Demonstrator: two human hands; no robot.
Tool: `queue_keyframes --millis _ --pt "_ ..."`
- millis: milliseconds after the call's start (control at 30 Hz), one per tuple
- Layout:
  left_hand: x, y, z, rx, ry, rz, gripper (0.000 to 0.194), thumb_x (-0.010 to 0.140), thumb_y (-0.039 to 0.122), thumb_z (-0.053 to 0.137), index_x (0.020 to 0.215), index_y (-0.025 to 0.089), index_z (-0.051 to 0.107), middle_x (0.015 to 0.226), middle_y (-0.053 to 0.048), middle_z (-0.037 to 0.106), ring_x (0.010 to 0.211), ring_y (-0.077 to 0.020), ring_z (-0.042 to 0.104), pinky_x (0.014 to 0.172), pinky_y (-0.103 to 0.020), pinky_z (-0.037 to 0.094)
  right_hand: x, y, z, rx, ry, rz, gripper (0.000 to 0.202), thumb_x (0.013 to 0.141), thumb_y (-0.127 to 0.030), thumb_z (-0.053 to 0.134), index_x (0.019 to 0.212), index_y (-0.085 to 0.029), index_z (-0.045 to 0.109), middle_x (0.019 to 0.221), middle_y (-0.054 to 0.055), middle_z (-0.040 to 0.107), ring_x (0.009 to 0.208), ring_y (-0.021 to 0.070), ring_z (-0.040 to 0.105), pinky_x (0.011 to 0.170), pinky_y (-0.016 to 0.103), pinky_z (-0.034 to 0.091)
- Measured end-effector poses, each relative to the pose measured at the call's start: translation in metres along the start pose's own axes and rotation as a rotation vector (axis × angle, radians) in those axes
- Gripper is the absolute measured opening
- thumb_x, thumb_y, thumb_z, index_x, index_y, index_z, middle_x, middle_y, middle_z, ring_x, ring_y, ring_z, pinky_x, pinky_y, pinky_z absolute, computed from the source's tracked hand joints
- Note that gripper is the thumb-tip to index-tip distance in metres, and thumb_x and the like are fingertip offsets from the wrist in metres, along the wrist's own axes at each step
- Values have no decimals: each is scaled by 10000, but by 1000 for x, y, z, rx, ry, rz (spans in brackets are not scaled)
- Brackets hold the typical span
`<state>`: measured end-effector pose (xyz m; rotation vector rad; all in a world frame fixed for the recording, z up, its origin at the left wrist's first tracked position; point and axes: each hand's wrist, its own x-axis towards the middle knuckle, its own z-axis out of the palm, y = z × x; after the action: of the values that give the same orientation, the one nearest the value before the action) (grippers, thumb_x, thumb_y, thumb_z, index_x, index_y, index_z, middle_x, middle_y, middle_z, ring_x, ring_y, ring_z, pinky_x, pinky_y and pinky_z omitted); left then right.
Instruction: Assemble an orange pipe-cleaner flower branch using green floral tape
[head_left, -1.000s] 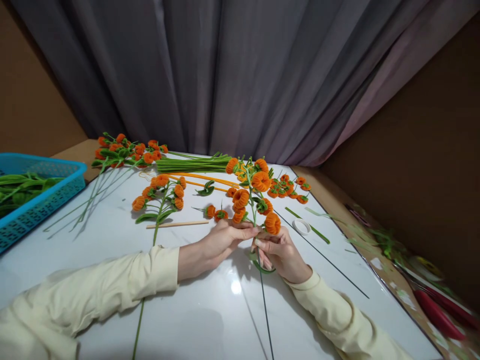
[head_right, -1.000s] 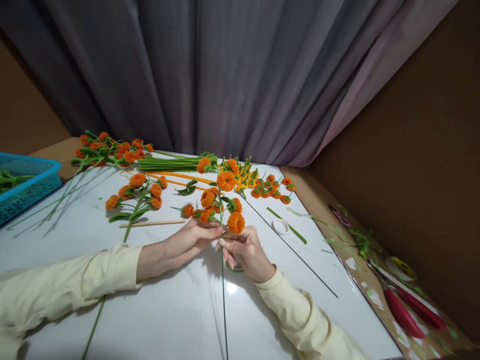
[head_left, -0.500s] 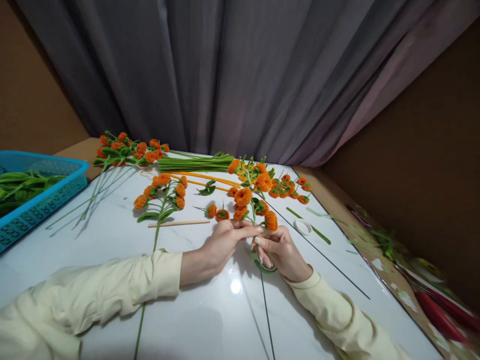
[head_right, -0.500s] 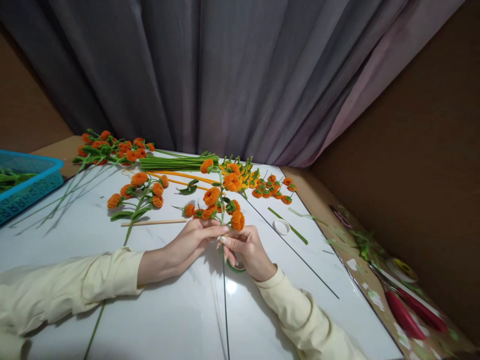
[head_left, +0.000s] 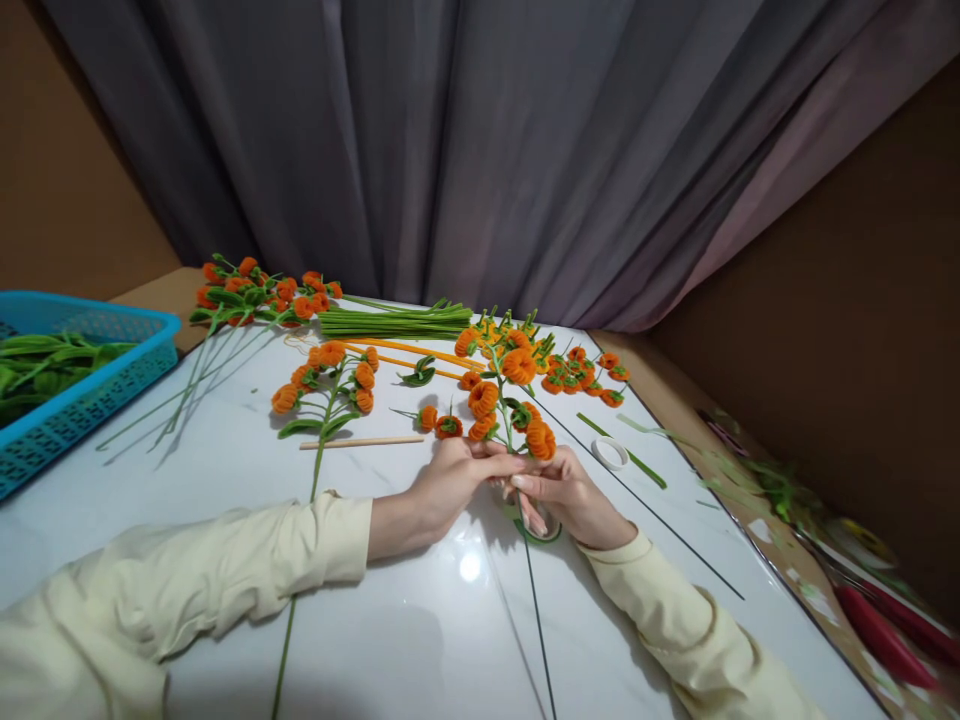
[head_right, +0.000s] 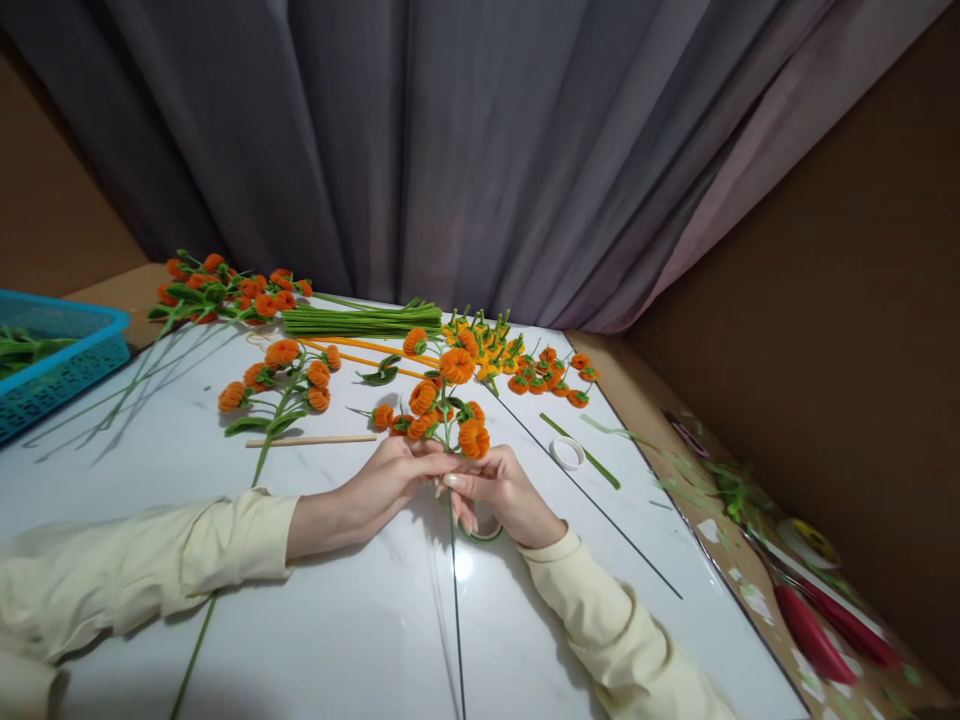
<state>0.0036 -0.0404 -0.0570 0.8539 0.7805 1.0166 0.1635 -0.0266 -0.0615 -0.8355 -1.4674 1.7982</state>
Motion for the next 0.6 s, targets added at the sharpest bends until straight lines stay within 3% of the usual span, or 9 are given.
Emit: queue_keyframes --millis 233,400,600 --pt "0 3 1 7 -68 35 212 658 269 745 567 132 612 574 -3 576 625 -136 517 711 -284 380 2 -2 -13 54 -162 70 258 775 -336 717 786 -79 696 508 27 643 376 103 567 379 184 436" --pt "1 0 -1 -1 -57 31 157 676 253 731 635 129 643 618 2 591 621 -124 509 684 -271 368 1 -10 -13 -9 -179 82 271 759 -352 731 795 -86 697 552 34 667 414 114 590 419 205 461" --pt "-1 3 -2 41 -42 9 169 688 272 724 597 138 678 571 13 597 609 -114 503 678 -254 368 -1 -16 -15 -125 -174 90 258 826 -330 667 725 -93 681 539 32 666 444 106 586 489 213 466"
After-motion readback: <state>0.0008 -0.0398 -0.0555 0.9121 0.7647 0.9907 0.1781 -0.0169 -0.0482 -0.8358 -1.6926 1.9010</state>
